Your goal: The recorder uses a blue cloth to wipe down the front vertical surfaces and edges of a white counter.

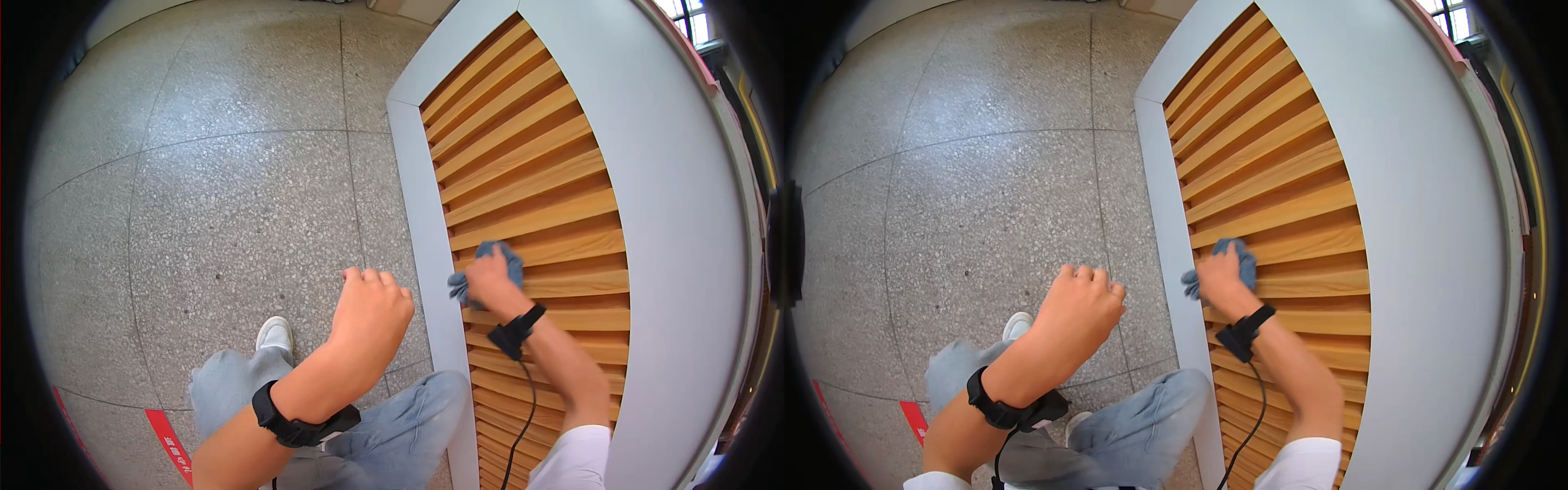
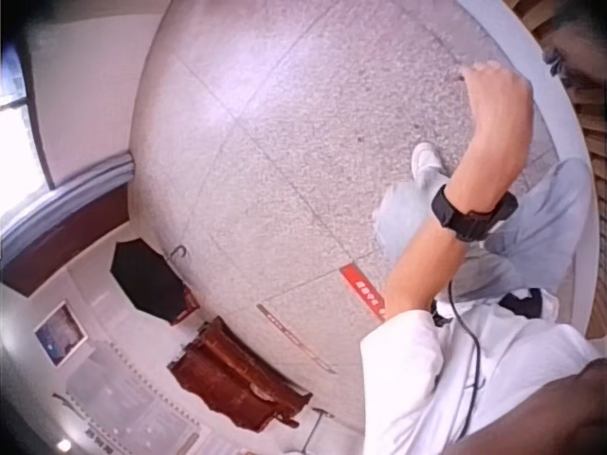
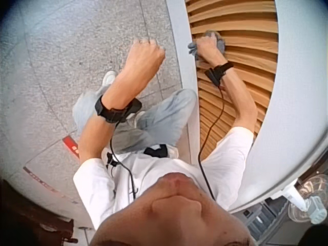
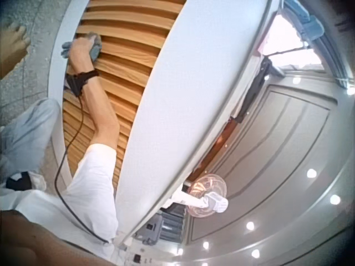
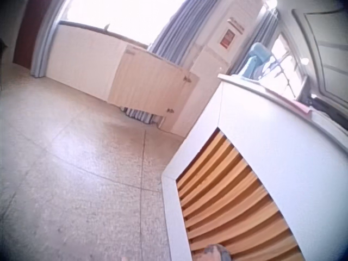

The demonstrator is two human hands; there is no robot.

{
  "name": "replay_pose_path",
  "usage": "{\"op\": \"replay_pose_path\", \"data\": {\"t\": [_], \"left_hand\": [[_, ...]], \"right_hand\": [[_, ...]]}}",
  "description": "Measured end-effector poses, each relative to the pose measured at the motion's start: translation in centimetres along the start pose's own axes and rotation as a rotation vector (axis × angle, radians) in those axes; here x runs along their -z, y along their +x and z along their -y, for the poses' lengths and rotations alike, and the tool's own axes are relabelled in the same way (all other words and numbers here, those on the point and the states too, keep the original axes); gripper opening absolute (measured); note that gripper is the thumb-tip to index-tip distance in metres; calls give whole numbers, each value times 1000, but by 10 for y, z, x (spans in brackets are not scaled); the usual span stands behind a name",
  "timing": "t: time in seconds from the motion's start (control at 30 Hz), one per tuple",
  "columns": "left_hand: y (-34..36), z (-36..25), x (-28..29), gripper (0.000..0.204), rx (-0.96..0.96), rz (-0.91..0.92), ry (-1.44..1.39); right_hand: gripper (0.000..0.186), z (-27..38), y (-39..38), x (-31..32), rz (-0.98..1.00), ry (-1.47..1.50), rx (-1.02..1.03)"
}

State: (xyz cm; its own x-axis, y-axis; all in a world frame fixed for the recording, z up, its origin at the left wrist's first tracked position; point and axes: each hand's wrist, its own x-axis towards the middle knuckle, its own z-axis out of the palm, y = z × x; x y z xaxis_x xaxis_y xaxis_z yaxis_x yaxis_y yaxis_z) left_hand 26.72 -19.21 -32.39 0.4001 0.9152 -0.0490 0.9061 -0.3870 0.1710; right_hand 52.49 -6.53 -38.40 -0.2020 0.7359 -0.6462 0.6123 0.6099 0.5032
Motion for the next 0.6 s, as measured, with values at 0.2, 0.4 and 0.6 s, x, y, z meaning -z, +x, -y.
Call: {"op": "replay_pose_path", "data": {"t": [0.2,0.4,0.6], "left_hand": [[26,-23,-17,19,-143,38,-67],[39,-33,-17,21,-203,102,-97],[18,-30,-44,23,-191,95,-60]], "right_hand": [[13,-157,-101,197,-837,-344,-302],[27,-178,-105,172,-1149,-306,-414],[16,-48,1,3,-795,63,-76]]}}
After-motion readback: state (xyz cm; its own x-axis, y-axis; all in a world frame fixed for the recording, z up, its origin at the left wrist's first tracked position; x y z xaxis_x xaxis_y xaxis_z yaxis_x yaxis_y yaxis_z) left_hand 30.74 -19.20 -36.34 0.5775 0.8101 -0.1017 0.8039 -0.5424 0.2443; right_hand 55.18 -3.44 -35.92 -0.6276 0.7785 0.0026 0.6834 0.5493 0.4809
